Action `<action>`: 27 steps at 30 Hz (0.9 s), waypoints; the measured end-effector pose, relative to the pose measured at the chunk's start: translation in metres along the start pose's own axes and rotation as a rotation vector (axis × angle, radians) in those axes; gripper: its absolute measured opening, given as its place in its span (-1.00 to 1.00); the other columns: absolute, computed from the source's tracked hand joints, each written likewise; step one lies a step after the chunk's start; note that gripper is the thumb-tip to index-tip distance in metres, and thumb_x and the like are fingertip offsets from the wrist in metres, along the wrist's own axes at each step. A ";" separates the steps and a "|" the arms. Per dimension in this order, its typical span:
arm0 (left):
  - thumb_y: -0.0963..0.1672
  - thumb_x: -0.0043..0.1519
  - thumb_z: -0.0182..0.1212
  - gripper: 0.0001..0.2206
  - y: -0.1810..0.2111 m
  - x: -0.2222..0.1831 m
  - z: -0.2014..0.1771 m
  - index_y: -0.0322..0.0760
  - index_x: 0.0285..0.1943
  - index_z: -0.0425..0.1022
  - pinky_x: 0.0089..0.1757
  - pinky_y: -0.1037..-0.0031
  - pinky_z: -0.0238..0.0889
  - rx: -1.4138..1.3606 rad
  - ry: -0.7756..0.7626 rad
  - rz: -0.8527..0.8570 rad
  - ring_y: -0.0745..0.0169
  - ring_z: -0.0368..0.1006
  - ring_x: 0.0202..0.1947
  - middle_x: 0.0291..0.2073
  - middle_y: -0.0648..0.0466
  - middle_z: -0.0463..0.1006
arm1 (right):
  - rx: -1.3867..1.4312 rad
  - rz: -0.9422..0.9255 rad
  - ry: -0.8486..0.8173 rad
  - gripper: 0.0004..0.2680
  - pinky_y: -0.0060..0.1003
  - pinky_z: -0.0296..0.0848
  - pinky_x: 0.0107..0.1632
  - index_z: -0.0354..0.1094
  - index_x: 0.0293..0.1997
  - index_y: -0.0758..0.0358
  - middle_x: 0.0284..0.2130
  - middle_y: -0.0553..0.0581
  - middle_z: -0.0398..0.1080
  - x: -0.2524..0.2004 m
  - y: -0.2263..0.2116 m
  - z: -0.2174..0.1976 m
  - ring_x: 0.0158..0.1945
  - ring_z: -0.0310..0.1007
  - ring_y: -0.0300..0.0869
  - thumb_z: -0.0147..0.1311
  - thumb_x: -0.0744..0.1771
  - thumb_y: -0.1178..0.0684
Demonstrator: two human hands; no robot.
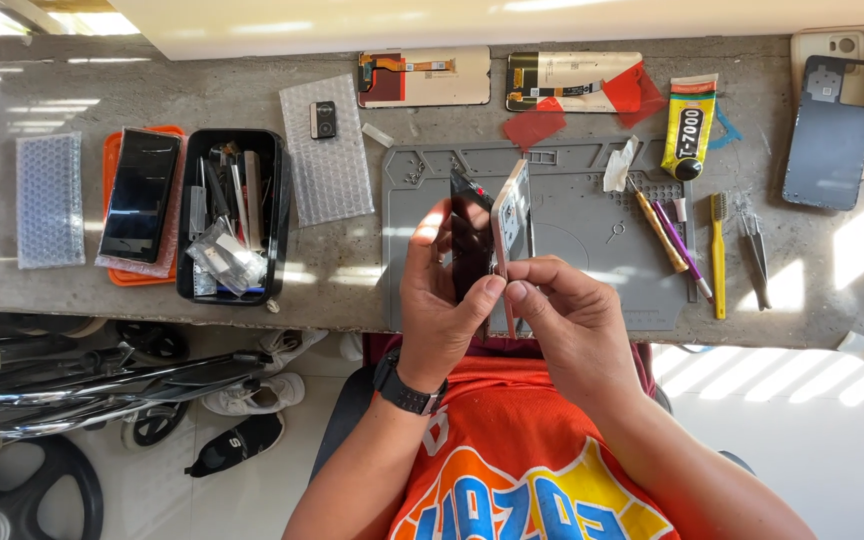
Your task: Removing protective plastic films from smartphone components and chassis on a repair bench using a thin metal tool.
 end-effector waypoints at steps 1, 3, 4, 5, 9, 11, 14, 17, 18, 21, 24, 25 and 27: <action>-0.20 0.28 0.64 -0.08 -0.003 -0.001 -0.002 -0.35 0.82 0.12 0.39 0.23 0.49 0.000 0.000 -0.001 0.19 0.42 0.37 0.51 -0.12 0.42 | 0.000 0.000 0.001 -0.87 -0.32 0.61 -0.09 0.66 0.08 0.52 -0.21 0.20 0.59 0.001 0.000 -0.001 -0.12 0.55 -0.28 0.31 0.44 0.28; -0.23 0.28 0.63 -0.08 -0.008 -0.002 -0.005 -0.33 0.82 0.12 0.39 0.20 0.50 -0.039 -0.005 -0.005 0.18 0.43 0.39 0.51 -0.11 0.40 | -0.057 0.008 -0.018 -0.88 -0.35 0.60 -0.11 0.68 0.07 0.47 -0.20 0.17 0.61 0.004 0.000 -0.003 -0.12 0.54 -0.29 0.34 0.43 0.27; -0.23 0.28 0.63 -0.08 -0.007 -0.001 -0.005 -0.33 0.82 0.12 0.39 0.20 0.50 -0.039 -0.005 -0.005 0.18 0.43 0.39 0.51 -0.11 0.40 | -0.057 0.008 -0.018 -0.88 -0.35 0.60 -0.11 0.68 0.07 0.47 -0.20 0.17 0.61 0.005 0.000 -0.006 -0.12 0.54 -0.29 0.34 0.43 0.27; -0.21 0.27 0.65 -0.08 -0.005 0.000 -0.004 -0.32 0.82 0.14 0.39 0.25 0.50 -0.004 -0.004 0.005 0.22 0.42 0.38 0.51 -0.10 0.41 | -0.068 0.009 -0.025 -0.88 -0.35 0.59 -0.11 0.69 0.06 0.47 -0.22 0.18 0.61 0.007 0.001 -0.009 -0.13 0.53 -0.30 0.35 0.42 0.28; -0.23 0.27 0.65 -0.14 -0.005 -0.001 -0.003 -0.30 0.75 0.21 0.38 0.28 0.50 0.000 -0.006 0.036 0.20 0.43 0.39 0.51 -0.10 0.42 | -0.094 0.036 -0.042 -0.89 -0.39 0.57 -0.08 0.70 0.04 0.43 -0.28 0.14 0.61 0.009 -0.005 -0.009 -0.17 0.50 -0.34 0.37 0.41 0.27; -0.22 0.26 0.66 -0.15 -0.005 -0.002 -0.004 -0.30 0.74 0.21 0.38 0.28 0.50 0.005 -0.003 0.038 0.22 0.42 0.38 0.51 -0.08 0.41 | -0.083 0.044 -0.037 -0.88 -0.40 0.57 -0.08 0.70 0.05 0.44 -0.30 0.13 0.61 0.009 -0.003 -0.010 -0.17 0.49 -0.36 0.38 0.41 0.27; -0.23 0.26 0.66 -0.14 -0.002 0.000 -0.002 -0.32 0.74 0.20 0.39 0.26 0.49 -0.014 -0.003 0.038 0.22 0.42 0.37 0.49 -0.08 0.41 | -0.074 0.062 -0.035 -0.88 -0.41 0.57 -0.09 0.70 0.04 0.45 -0.32 0.11 0.62 0.010 -0.005 -0.011 -0.18 0.49 -0.39 0.39 0.40 0.28; -0.23 0.26 0.66 -0.13 -0.001 0.003 -0.003 -0.34 0.75 0.19 0.38 0.24 0.50 -0.028 -0.007 0.039 0.22 0.42 0.37 0.47 -0.06 0.41 | -0.084 0.070 -0.048 -0.89 -0.41 0.57 -0.09 0.70 0.02 0.43 -0.34 0.10 0.62 0.011 -0.007 -0.011 -0.19 0.48 -0.39 0.40 0.40 0.27; -0.22 0.26 0.67 -0.13 -0.002 0.003 -0.004 -0.32 0.75 0.20 0.38 0.25 0.52 -0.019 -0.007 0.041 0.24 0.42 0.36 0.47 -0.04 0.41 | -0.090 0.068 -0.056 -0.90 -0.41 0.56 -0.09 0.70 0.01 0.41 -0.34 0.09 0.60 0.012 -0.007 -0.012 -0.19 0.47 -0.39 0.39 0.41 0.26; -0.25 0.25 0.66 -0.18 -0.002 0.001 -0.004 -0.27 0.69 0.24 0.40 0.22 0.51 -0.015 -0.010 0.066 0.23 0.44 0.38 0.46 -0.01 0.39 | -0.127 0.081 -0.040 -0.91 -0.41 0.56 -0.12 0.72 -0.01 0.41 -0.38 0.12 0.61 0.012 -0.006 -0.013 -0.22 0.48 -0.36 0.41 0.40 0.25; -0.24 0.25 0.67 -0.19 0.004 0.001 -0.002 -0.25 0.68 0.25 0.38 0.25 0.52 -0.008 -0.003 0.066 0.26 0.43 0.37 0.44 0.01 0.41 | -0.124 0.094 -0.038 -0.92 -0.42 0.54 -0.13 0.72 -0.02 0.40 -0.39 0.09 0.61 0.011 -0.008 -0.013 -0.22 0.47 -0.37 0.42 0.40 0.24; -0.24 0.25 0.67 -0.19 0.001 0.000 -0.001 -0.25 0.68 0.25 0.38 0.25 0.52 -0.009 -0.002 0.067 0.26 0.43 0.37 0.44 0.01 0.41 | -0.125 0.093 -0.039 -0.92 -0.42 0.54 -0.13 0.72 -0.02 0.40 -0.39 0.09 0.61 0.011 -0.008 -0.012 -0.22 0.47 -0.37 0.42 0.40 0.24; -0.24 0.25 0.68 -0.19 -0.005 -0.001 0.000 -0.27 0.67 0.25 0.37 0.25 0.53 -0.022 0.012 0.060 0.26 0.43 0.36 0.42 0.01 0.40 | -0.114 0.092 -0.026 -0.91 -0.45 0.52 -0.15 0.71 -0.02 0.41 -0.39 0.09 0.62 0.011 -0.010 -0.011 -0.23 0.48 -0.40 0.42 0.40 0.25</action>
Point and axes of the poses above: each hand's wrist, its own x-axis towards the middle knuckle, its own z-axis out of the palm, y = z × x, the point moved 3 cm from there along x, towards the middle knuckle
